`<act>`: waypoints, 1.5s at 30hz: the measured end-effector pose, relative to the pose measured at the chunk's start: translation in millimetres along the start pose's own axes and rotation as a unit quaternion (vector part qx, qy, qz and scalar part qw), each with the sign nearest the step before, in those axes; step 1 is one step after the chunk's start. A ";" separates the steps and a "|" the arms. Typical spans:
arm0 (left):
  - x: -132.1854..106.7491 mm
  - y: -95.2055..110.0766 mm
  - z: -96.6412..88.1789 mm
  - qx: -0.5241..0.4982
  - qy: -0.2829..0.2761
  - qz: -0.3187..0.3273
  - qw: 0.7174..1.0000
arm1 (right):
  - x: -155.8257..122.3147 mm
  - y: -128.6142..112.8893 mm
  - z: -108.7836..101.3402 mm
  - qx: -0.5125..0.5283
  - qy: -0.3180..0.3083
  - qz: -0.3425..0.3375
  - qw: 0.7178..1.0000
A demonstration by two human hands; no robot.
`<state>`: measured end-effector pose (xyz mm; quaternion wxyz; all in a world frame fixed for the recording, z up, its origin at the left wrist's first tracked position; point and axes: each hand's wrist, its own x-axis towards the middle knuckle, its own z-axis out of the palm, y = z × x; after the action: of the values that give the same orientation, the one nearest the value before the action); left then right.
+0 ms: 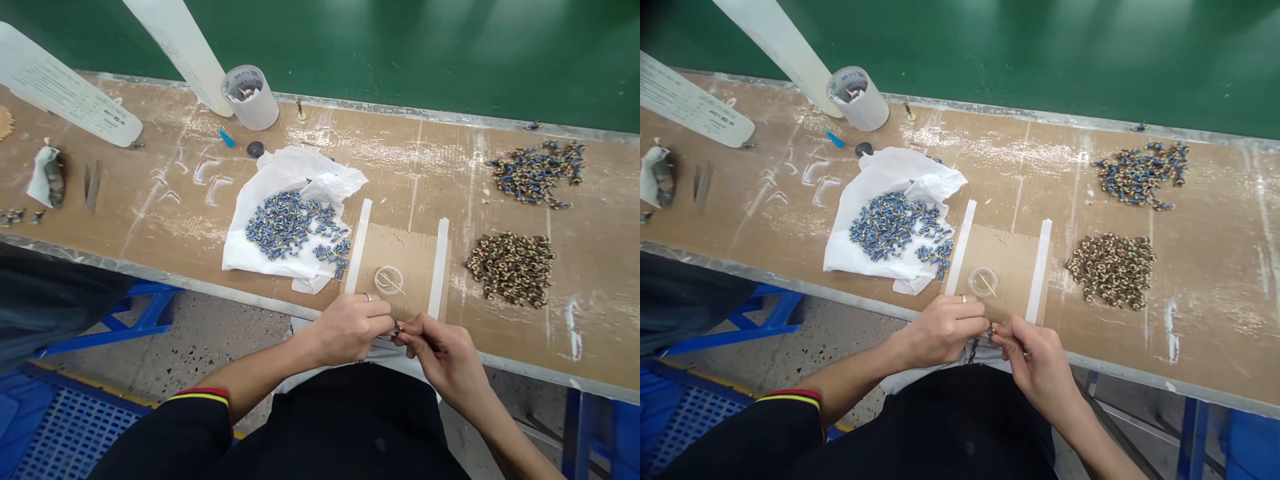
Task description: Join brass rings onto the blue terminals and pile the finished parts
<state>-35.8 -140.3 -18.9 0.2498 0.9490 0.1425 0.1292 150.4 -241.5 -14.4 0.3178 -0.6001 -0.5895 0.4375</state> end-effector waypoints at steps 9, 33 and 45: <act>-0.9 -1.5 1.9 0.006 -0.037 0.009 0.999 | 0.1 -1.0 0.7 -0.051 -0.019 -0.005 0.999; 4.0 -1.3 -13.6 -0.142 -0.020 -0.020 0.990 | -2.0 4.6 -6.4 0.119 0.023 0.044 0.992; 3.9 -4.2 -16.7 -0.223 -0.033 -0.027 0.974 | -4.7 1.6 -6.0 0.154 0.019 -0.002 0.988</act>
<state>-38.4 -128.2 -6.4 0.4632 0.8688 0.1275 0.1200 156.8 -245.5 -12.6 0.4185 -0.5510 -0.5097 0.5113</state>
